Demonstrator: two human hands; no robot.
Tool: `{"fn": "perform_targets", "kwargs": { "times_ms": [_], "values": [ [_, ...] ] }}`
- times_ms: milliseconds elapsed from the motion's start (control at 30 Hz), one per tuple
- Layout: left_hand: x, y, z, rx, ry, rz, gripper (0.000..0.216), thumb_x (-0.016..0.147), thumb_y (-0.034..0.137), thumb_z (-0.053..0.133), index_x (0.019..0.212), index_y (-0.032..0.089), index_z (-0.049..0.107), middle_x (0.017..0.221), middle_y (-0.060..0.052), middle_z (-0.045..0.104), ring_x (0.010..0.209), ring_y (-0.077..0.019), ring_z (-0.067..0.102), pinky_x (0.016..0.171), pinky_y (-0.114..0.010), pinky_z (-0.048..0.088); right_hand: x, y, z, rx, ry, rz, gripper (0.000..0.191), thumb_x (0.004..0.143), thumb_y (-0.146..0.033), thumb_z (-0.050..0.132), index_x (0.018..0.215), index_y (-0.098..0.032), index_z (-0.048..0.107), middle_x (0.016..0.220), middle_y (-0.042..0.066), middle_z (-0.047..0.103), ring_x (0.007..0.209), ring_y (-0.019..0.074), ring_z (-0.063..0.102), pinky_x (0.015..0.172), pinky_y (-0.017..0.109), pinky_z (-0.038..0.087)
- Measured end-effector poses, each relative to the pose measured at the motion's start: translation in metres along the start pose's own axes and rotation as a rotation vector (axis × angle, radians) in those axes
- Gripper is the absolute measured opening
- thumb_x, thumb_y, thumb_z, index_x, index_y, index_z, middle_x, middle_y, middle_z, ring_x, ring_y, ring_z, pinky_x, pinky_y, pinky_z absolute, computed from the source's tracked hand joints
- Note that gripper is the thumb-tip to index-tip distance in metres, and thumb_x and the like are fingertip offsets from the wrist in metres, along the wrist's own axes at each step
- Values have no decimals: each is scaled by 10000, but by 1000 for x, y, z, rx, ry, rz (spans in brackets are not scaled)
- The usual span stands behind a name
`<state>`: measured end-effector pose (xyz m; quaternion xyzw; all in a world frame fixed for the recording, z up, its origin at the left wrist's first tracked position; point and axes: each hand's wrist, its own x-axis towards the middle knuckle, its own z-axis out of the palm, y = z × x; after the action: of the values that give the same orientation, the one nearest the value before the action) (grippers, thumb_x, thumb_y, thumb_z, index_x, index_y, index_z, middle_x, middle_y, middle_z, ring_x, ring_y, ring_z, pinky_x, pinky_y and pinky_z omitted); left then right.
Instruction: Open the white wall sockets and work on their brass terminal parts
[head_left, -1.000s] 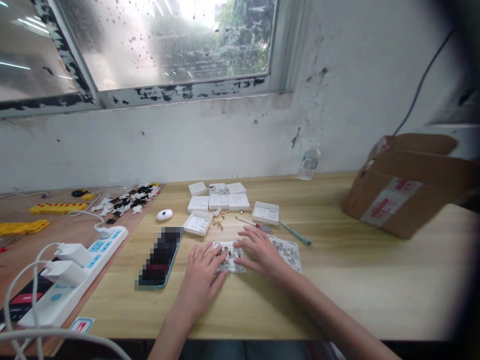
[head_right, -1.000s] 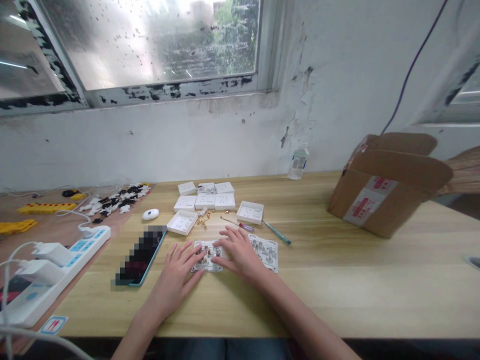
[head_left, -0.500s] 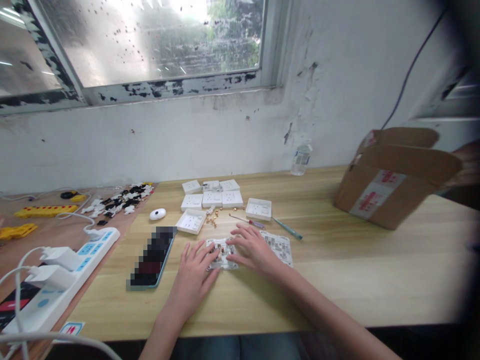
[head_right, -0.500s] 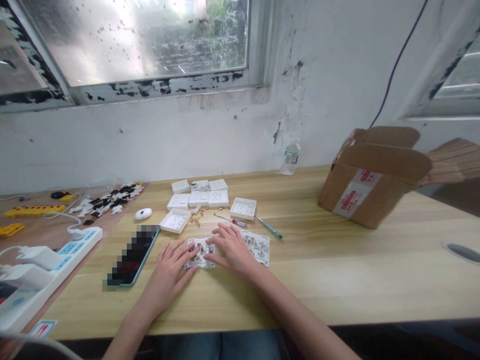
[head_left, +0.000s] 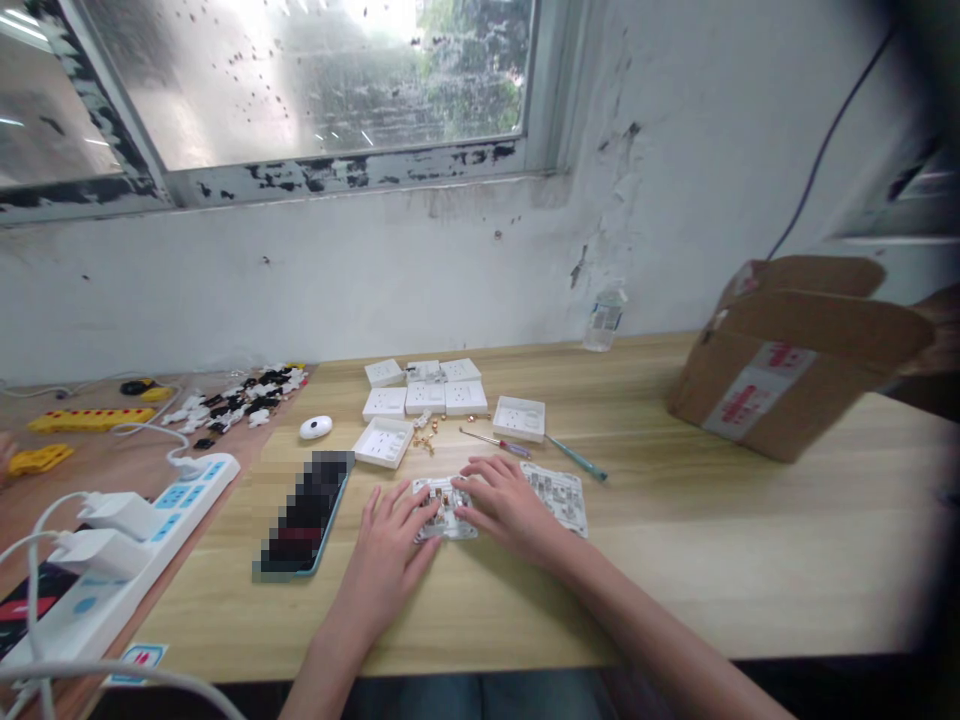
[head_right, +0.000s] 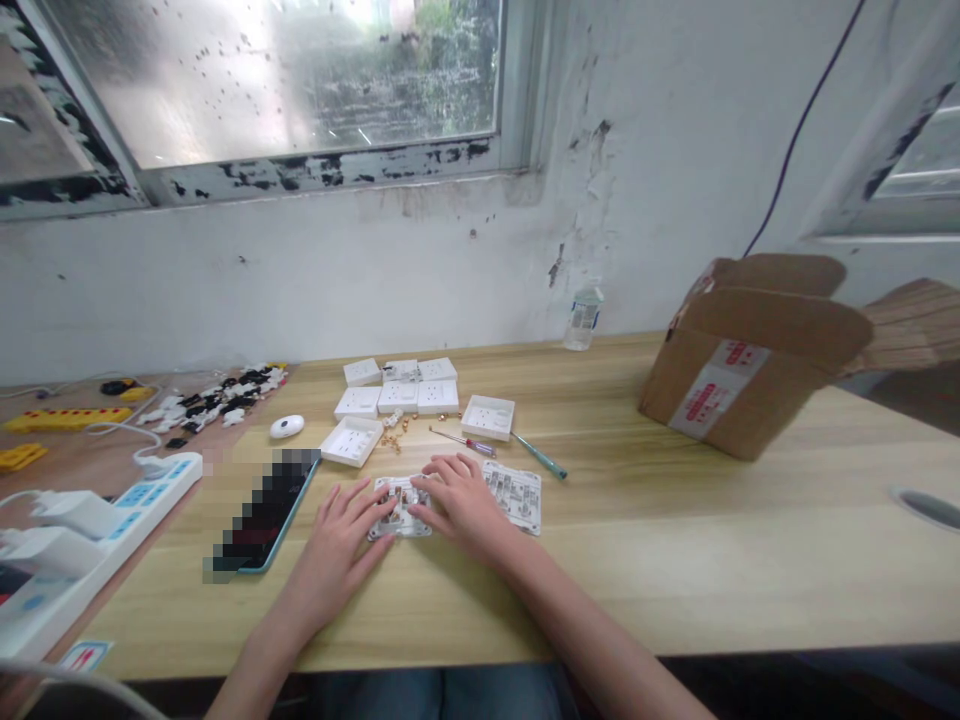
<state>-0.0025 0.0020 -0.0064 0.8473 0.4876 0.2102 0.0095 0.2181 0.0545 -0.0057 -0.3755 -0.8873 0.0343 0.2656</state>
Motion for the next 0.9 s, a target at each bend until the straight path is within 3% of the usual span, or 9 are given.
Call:
{"fn": "perform_targets", "kwargs": {
  "times_ms": [633, 900],
  "values": [
    [0, 1, -1, 8, 21, 6, 320, 910, 296, 499, 1228, 292, 531, 1327, -28, 537, 1307, -257, 368, 1092, -566, 225, -1, -6, 0, -146, -21, -27, 327, 933, -383, 467, 1188, -221, 593, 1130, 84, 643, 1235, 266, 443, 1052, 468, 271],
    [0, -1, 1, 11, 26, 15, 328, 907, 297, 503, 1233, 285, 532, 1322, -39, 540, 1302, -258, 374, 1089, -560, 233, 3, -9, -5, -42, -41, -34, 274, 949, -310, 433, 1151, -207, 586, 1099, 85, 639, 1096, 223, 522, 995, 426, 329]
  ]
}}
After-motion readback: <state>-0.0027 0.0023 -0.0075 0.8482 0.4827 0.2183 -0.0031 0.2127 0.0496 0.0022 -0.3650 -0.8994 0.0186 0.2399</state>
